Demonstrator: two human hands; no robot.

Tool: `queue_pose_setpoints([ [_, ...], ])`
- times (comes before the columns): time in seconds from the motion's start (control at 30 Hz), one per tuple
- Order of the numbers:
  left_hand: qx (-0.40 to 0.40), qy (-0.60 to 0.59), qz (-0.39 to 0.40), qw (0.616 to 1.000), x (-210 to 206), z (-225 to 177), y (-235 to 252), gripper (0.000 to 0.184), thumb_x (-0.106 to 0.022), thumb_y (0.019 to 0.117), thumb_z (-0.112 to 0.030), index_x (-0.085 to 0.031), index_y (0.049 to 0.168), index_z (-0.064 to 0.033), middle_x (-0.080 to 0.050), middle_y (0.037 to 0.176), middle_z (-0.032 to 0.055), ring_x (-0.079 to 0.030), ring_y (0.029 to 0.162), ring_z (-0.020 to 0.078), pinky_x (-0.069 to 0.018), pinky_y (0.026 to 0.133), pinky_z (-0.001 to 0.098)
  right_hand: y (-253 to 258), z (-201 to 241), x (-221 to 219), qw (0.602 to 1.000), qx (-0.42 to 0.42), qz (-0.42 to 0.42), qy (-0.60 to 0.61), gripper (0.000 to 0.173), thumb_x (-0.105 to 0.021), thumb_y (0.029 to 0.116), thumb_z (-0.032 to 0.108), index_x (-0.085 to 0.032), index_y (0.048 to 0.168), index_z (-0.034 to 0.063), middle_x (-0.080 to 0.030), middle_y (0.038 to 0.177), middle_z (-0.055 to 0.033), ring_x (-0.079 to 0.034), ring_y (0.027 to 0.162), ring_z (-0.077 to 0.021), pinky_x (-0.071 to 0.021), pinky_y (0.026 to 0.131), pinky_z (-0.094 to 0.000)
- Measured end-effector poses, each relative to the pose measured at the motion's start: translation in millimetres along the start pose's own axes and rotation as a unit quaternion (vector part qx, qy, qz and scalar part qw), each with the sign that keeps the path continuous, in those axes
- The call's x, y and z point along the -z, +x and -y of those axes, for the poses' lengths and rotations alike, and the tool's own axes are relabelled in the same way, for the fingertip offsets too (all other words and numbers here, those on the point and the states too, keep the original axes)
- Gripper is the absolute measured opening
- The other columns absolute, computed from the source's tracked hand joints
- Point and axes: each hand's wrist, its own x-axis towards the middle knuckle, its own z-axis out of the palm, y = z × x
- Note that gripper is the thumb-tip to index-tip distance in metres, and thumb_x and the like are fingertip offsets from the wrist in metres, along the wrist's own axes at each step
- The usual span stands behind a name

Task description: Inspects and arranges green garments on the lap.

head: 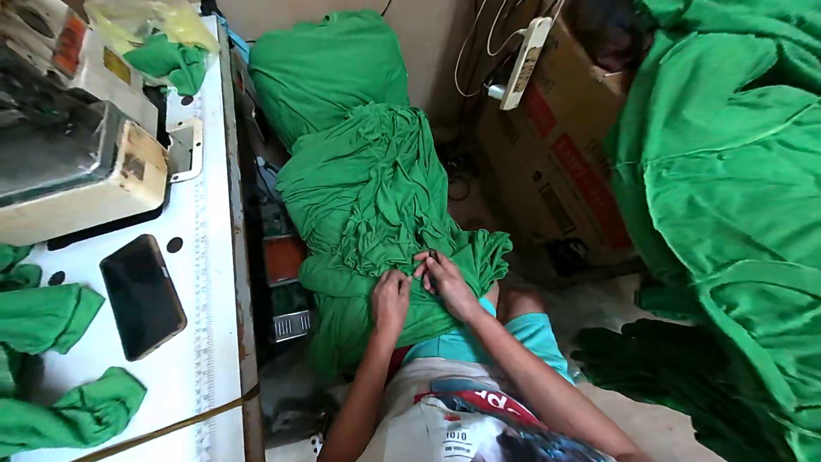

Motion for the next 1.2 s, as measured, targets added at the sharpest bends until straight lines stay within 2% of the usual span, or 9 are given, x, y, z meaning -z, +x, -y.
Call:
queue_pose_setpoints([
  [0.2,-0.012,-0.212,-0.023,0.977,3.7,26.2,-2.0,0.023,-0.051,0.1061,-0.011,-0.063,0.109,0.0090,-0.072,0.100,0.0159,-0.073,0.089,0.0187,-0.0609,0.083,0.0351,-7.8,-6.0,10.6,0.990,-0.027,-0.041,0.132,0.038,-0.025,0.1127,0.020,-0.055,0.126,0.0016,-0.064,0.079,0.0014,-0.046,0.049,-0.0022,-0.0408,0.047,-0.0175],
  [0.27,-0.019,-0.159,-0.035,0.986,0.2,20.8,-6.5,0.029,-0.062,0.1020,-0.022,-0.066,0.105,0.0072,-0.070,0.101,0.0174,-0.070,0.090,0.0216,-0.0591,0.082,0.0371,-11.9,-4.3,12.5,0.987,-0.013,-0.067,0.143,0.033,-0.030,0.1121,0.017,-0.057,0.121,0.0003,-0.063,0.077,0.0016,-0.046,0.049,-0.0024,-0.0411,0.046,-0.0176],
  [0.33,-0.007,-0.059,-0.013,0.998,-2.7,3.6,-11.3,0.044,-0.072,0.0947,-0.036,-0.066,0.112,0.0044,-0.064,0.118,0.0213,-0.066,0.105,0.0298,-0.0560,0.091,0.0429,-15.4,-3.1,11.9,0.990,0.003,-0.087,0.115,0.028,-0.037,0.1106,0.014,-0.060,0.116,-0.0011,-0.062,0.076,0.0015,-0.046,0.050,-0.0029,-0.0409,0.047,-0.0185],
  [0.43,-0.014,0.053,0.018,0.998,-11.9,-10.0,-11.4,0.034,-0.063,0.1009,-0.027,-0.070,0.117,0.0018,-0.063,0.128,0.0222,-0.059,0.122,0.0384,-0.0475,0.106,0.0505,-17.1,-1.4,9.3,0.993,0.017,-0.093,0.073,0.025,-0.041,0.1087,0.011,-0.062,0.113,-0.0011,-0.062,0.076,0.0015,-0.046,0.051,-0.0027,-0.0398,0.048,-0.0184],
  [0.67,-0.030,-0.225,0.058,0.972,22.2,17.6,-11.8,0.017,-0.060,0.1021,-0.008,-0.069,0.101,0.0063,-0.075,0.094,0.0121,-0.075,0.085,0.0164,-0.0619,0.084,0.0333,-18.1,0.5,11.4,0.996,0.007,-0.084,0.015,0.021,-0.046,0.1074,0.011,-0.063,0.110,-0.0012,-0.064,0.077,0.0015,-0.045,0.051,-0.0015,-0.0371,0.047,-0.0176],
  [0.87,-0.063,-0.303,0.080,0.948,20.4,28.9,-24.2,0.018,-0.048,0.1049,-0.003,-0.063,0.102,0.0072,-0.074,0.095,0.0094,-0.073,0.083,0.0140,-0.0612,0.081,0.0319,-24.6,3.9,7.1,0.979,0.058,-0.070,-0.180,0.022,-0.057,0.1030,0.020,-0.065,0.110,0.0009,-0.064,0.086,-0.0028,-0.061,0.074,-0.0066,-0.0530,0.071,-0.0246],
  [0.97,-0.087,-0.383,0.095,0.914,20.2,32.0,-28.6,0.021,-0.044,0.1039,-0.005,-0.063,0.097,0.0017,-0.074,0.090,0.0046,-0.071,0.079,0.0121,-0.0597,0.076,0.0304,-28.7,4.6,8.6,0.954,0.045,-0.033,-0.296,0.046,-0.071,0.0946,0.035,-0.062,0.124,0.0015,-0.066,0.092,-0.0087,-0.063,0.078,-0.0202,-0.0550,0.073,-0.0415],
  [1.07,-0.086,-0.456,0.069,0.883,22.2,31.0,-27.3,0.025,-0.043,0.1034,-0.010,-0.064,0.090,-0.0053,-0.072,0.080,-0.0003,-0.069,0.070,0.0089,-0.0585,0.068,0.0264,-28.6,7.8,7.8,0.932,0.003,0.016,-0.363,0.033,-0.063,0.0997,0.023,-0.064,0.122,-0.0004,-0.069,0.105,-0.0173,-0.068,0.093,-0.0310,-0.0554,0.085,-0.0523],
  [1.2,-0.104,-0.355,0.011,0.929,30.6,16.6,-14.8,0.028,-0.049,0.1044,-0.012,-0.064,0.084,-0.0007,-0.069,0.078,-0.0002,-0.067,0.075,0.0081,-0.0582,0.077,0.0288,-33.2,17.4,14.3,0.943,0.025,-0.010,-0.332,0.025,-0.057,0.0988,0.018,-0.066,0.112,-0.0012,-0.068,0.097,-0.0154,-0.067,0.086,-0.0258,-0.0558,0.080,-0.0454],
])
